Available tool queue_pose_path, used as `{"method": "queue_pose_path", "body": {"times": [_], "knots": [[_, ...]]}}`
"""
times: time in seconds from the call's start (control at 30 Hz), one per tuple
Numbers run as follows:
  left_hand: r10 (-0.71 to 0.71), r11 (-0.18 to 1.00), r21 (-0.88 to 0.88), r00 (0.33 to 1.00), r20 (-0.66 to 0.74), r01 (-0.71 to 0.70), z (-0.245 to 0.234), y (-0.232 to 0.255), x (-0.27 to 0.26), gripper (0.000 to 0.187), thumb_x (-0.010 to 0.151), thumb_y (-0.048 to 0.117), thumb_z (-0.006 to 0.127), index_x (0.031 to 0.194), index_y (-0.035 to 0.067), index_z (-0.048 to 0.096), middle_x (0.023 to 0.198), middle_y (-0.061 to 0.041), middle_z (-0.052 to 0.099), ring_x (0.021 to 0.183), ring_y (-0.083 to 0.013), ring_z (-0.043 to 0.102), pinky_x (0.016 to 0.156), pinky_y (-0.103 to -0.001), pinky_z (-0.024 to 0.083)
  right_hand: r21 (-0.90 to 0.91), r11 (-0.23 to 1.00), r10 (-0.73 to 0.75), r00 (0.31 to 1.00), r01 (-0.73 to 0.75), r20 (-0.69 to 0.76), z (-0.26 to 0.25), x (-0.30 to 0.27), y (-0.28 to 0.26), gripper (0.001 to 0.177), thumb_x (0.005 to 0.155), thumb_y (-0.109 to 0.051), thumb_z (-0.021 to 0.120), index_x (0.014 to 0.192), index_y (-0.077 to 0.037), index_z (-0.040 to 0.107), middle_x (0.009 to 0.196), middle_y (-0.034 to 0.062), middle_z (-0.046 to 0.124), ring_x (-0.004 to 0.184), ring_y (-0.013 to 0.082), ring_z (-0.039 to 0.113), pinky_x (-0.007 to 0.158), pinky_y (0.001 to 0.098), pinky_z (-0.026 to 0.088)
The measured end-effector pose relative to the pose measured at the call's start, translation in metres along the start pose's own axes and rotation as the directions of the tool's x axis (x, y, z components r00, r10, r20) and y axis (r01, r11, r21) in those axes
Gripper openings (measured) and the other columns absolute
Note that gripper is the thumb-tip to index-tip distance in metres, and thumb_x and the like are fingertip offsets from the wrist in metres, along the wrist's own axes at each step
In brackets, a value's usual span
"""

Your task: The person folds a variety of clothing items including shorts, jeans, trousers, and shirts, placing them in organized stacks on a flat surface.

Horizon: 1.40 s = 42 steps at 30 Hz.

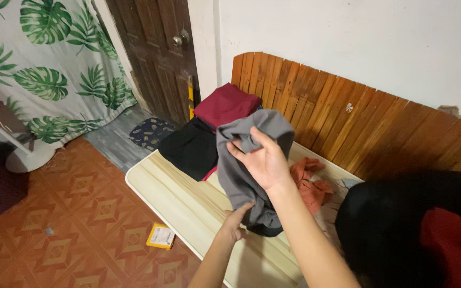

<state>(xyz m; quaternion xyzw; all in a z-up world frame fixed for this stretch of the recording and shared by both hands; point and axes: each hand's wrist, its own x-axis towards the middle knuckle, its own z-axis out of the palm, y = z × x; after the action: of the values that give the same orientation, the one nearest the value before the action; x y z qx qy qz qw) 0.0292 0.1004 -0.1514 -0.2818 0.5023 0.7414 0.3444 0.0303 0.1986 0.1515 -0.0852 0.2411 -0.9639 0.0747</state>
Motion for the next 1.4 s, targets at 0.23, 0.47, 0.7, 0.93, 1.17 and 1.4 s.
{"method": "queue_pose_path", "body": {"times": [0.23,0.47,0.7,0.93,1.17,1.4], "knots": [[0.043,0.987,-0.160,0.958,0.285,0.003,-0.021,0.002,0.016,0.102,0.075,0.077,0.051,0.156,0.015,0.040,0.156,-0.015,0.049,0.135,-0.0448,0.051,0.106,-0.076,0.015,0.225,0.961,-0.188,0.978,0.164,0.091,0.016,-0.042,-0.041,0.057,0.086,-0.013,0.065,0.137,0.002,0.044,0.144,0.0231,0.044,0.141,0.0416,0.043,0.123,0.0622,0.035],[0.325,0.916,-0.396,0.690,0.646,-0.060,-0.054,0.097,-0.105,0.092,0.089,0.078,0.040,0.155,0.014,0.045,0.150,-0.011,0.058,0.134,-0.0396,0.059,0.114,-0.069,0.037,0.602,0.661,-0.253,0.888,0.448,-0.383,-0.094,-0.073,-0.064,0.065,0.099,-0.018,0.062,0.146,0.016,0.034,0.157,0.0371,0.036,0.144,0.0498,0.041,0.120,0.0542,0.037],[0.506,0.777,-0.626,0.522,0.687,0.070,-0.034,0.150,-0.166,0.104,0.082,0.088,0.045,0.149,0.009,0.049,0.146,-0.018,0.059,0.130,-0.0394,0.060,0.107,-0.058,0.047,0.169,0.945,-0.130,0.795,0.280,-0.593,-0.130,-0.081,-0.001,0.083,0.090,-0.021,0.061,0.161,-0.014,0.018,0.149,0.0141,0.040,0.139,0.0334,0.051,0.117,0.0495,0.040],[0.297,0.885,-0.418,0.442,0.846,0.206,-0.006,0.123,-0.136,0.103,0.084,0.086,0.051,0.138,-0.001,0.057,0.131,-0.022,0.067,0.112,-0.0381,0.068,0.103,-0.048,0.053,-0.810,0.500,-0.046,0.925,-0.306,-0.377,-0.132,-0.070,0.070,0.079,0.080,-0.002,0.068,0.154,-0.014,0.044,0.148,0.0108,0.051,0.126,0.0220,0.060,0.110,0.0374,0.044],[0.293,0.954,-0.243,0.718,0.632,-0.176,-0.006,0.120,-0.125,0.079,0.093,0.063,0.061,0.142,0.002,0.054,0.137,-0.018,0.063,0.119,-0.0307,0.065,0.105,-0.047,0.053,-0.840,0.455,-0.345,0.810,-0.297,-0.473,-0.175,-0.073,0.042,0.049,0.101,-0.017,0.062,0.144,0.001,0.049,0.136,0.0070,0.058,0.125,0.0176,0.056,0.105,0.0347,0.042],[0.304,0.814,0.312,0.818,0.488,-0.489,0.025,0.078,-0.174,0.096,0.077,0.055,0.075,0.152,0.005,0.041,0.151,-0.013,0.054,0.137,-0.0264,0.051,0.113,-0.043,0.039,-0.555,0.832,-0.340,0.762,-0.029,-0.551,-0.155,-0.089,0.016,0.036,0.105,-0.019,0.052,0.131,0.003,0.062,0.117,0.0076,0.071,0.103,0.0169,0.066,0.087,0.0299,0.053]]}}
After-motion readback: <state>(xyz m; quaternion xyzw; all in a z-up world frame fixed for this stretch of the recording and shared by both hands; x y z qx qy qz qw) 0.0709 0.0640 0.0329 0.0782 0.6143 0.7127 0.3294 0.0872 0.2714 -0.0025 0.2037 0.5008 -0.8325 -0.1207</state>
